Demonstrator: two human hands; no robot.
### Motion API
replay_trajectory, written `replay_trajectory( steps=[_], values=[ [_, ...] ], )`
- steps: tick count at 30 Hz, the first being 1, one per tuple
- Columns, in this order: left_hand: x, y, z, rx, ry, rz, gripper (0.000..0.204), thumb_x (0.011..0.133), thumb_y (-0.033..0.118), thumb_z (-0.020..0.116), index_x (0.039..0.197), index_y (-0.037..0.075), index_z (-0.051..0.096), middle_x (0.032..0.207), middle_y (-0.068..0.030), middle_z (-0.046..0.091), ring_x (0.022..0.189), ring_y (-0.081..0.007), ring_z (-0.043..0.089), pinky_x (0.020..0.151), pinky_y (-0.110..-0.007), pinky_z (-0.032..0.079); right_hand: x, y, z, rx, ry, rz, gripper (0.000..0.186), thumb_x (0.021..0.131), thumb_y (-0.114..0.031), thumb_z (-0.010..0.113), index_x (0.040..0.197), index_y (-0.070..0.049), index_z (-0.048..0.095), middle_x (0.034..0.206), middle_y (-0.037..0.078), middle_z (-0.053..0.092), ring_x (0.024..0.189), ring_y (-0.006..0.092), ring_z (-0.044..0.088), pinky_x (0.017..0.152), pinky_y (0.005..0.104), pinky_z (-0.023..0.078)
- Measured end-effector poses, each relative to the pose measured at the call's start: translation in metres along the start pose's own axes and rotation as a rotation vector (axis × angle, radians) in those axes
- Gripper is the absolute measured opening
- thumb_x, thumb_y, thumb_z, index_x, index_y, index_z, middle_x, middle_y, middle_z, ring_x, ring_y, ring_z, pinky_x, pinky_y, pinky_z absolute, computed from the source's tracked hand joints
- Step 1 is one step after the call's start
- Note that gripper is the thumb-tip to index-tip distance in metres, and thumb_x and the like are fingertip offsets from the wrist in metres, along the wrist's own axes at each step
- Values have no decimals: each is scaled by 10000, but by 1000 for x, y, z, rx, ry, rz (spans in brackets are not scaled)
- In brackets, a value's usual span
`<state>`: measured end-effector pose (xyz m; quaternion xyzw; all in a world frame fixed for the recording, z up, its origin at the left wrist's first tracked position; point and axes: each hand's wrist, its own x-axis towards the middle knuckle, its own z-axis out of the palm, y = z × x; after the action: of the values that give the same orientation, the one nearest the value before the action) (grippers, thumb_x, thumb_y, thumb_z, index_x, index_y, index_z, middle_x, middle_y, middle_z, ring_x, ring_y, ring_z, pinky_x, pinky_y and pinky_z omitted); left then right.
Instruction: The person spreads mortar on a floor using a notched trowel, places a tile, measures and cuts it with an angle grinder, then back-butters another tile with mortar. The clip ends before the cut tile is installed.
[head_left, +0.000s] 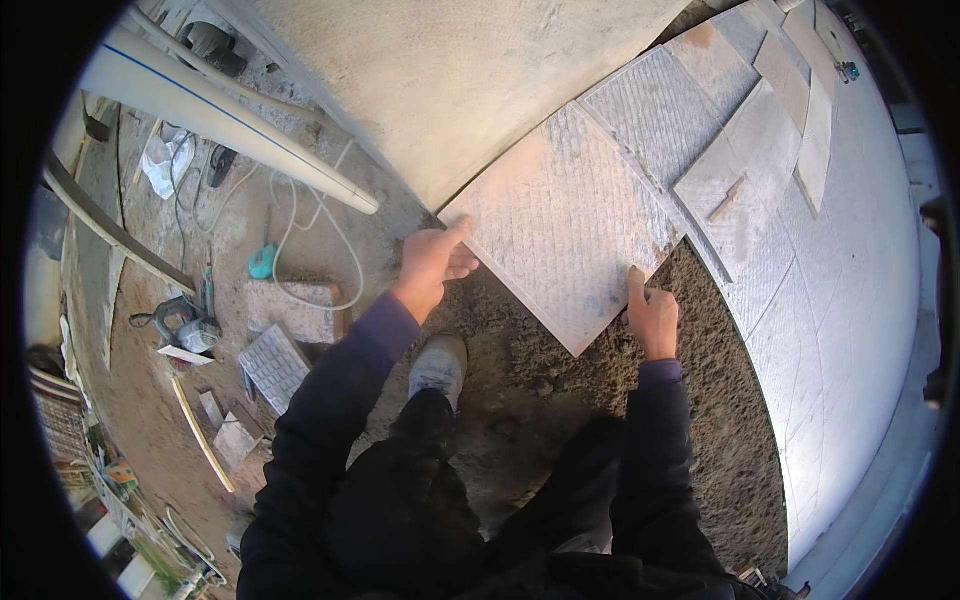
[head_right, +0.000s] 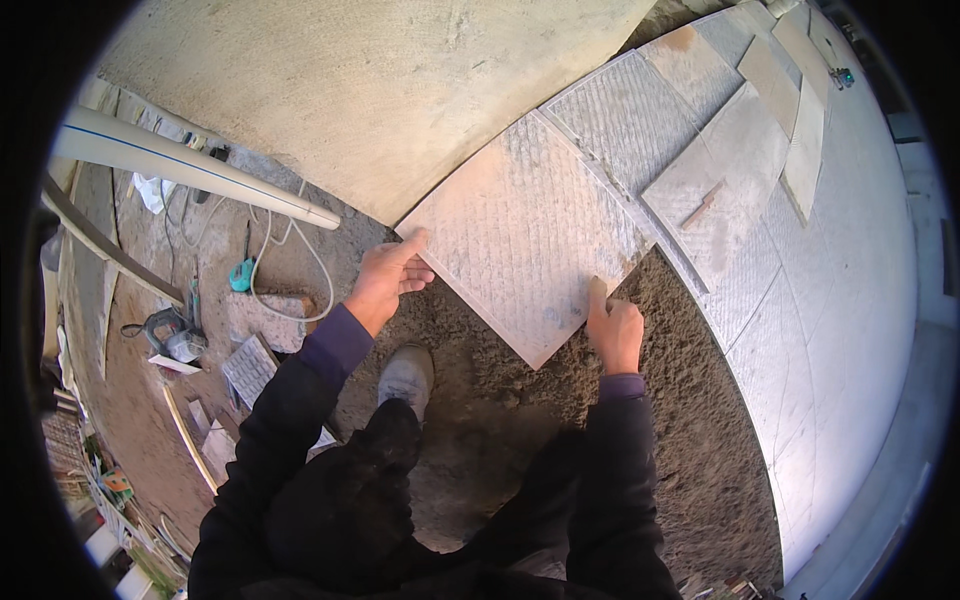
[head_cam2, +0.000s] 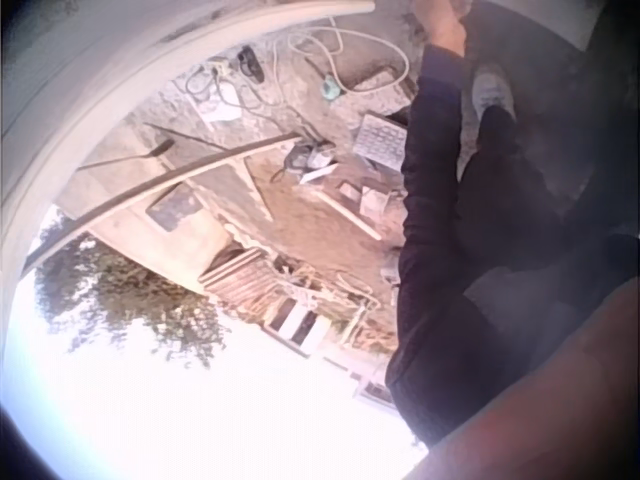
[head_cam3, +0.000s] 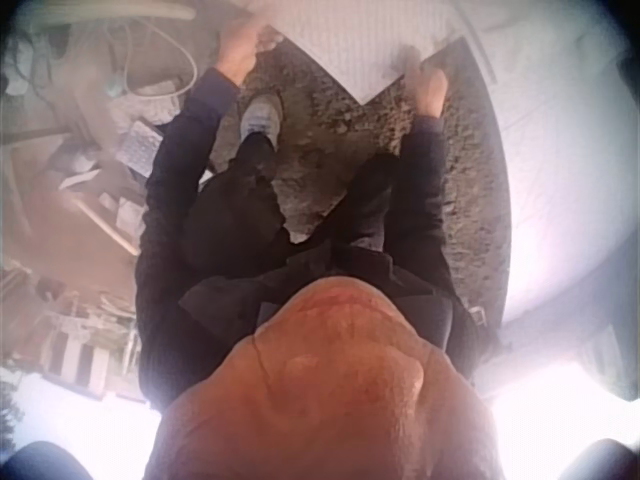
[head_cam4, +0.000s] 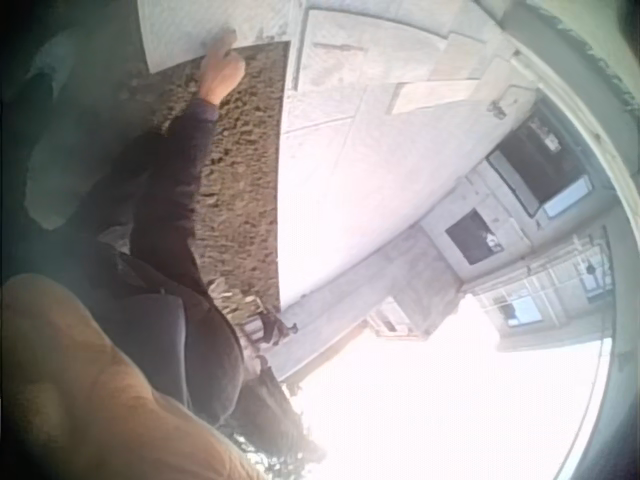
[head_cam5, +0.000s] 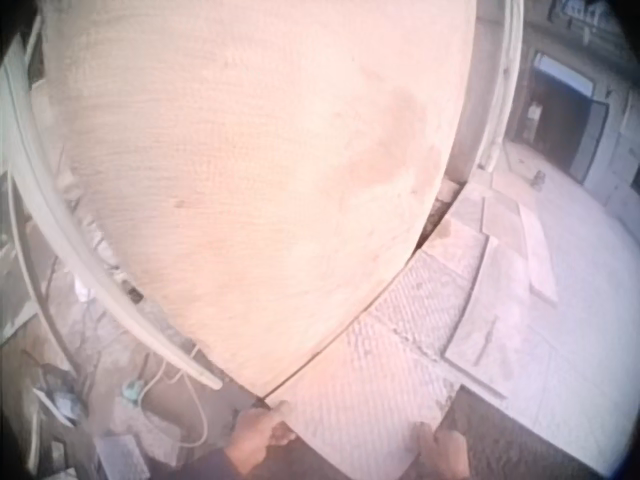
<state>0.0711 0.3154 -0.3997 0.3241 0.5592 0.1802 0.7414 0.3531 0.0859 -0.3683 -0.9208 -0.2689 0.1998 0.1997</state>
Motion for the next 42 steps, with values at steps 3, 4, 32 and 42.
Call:
replay_trajectory(
  steps=[3,4,32,42],
  values=[
    [1,7,0,-32,-23,-40,362,956,387,828,928,41,723,805,-64,734,604,-133,676,551,-254,530,-6,-1,6,-14,30,22,770,1027,-598,603,699,95,675,636,310,595,618,456,631,680,525,515],
    [0,11,0,-31,-69,-38,381,942,383,839,947,23,717,809,-69,730,586,-129,659,529,-254,514,-9,-3,9,12,45,53,767,1037,-595,594,702,89,686,613,274,592,596,411,616,666,506,510],
    [-421,49,34,959,-436,1074,298,910,108,801,1165,-36,751,920,-159,725,781,-276,739,688,-357,559,-269,11,-8,1521,-115,216,862,1124,-631,400,1526,129,470,1562,176,552,1394,260,539,1196,373,383],
    [-556,11,27,1274,-221,1352,220,840,143,853,1001,14,776,762,-96,587,576,-273,612,526,-388,480,-340,-22,-6,1858,-528,129,705,1121,-644,360,1474,-53,508,1451,173,609,1331,321,602,1126,476,480]
  ],
)
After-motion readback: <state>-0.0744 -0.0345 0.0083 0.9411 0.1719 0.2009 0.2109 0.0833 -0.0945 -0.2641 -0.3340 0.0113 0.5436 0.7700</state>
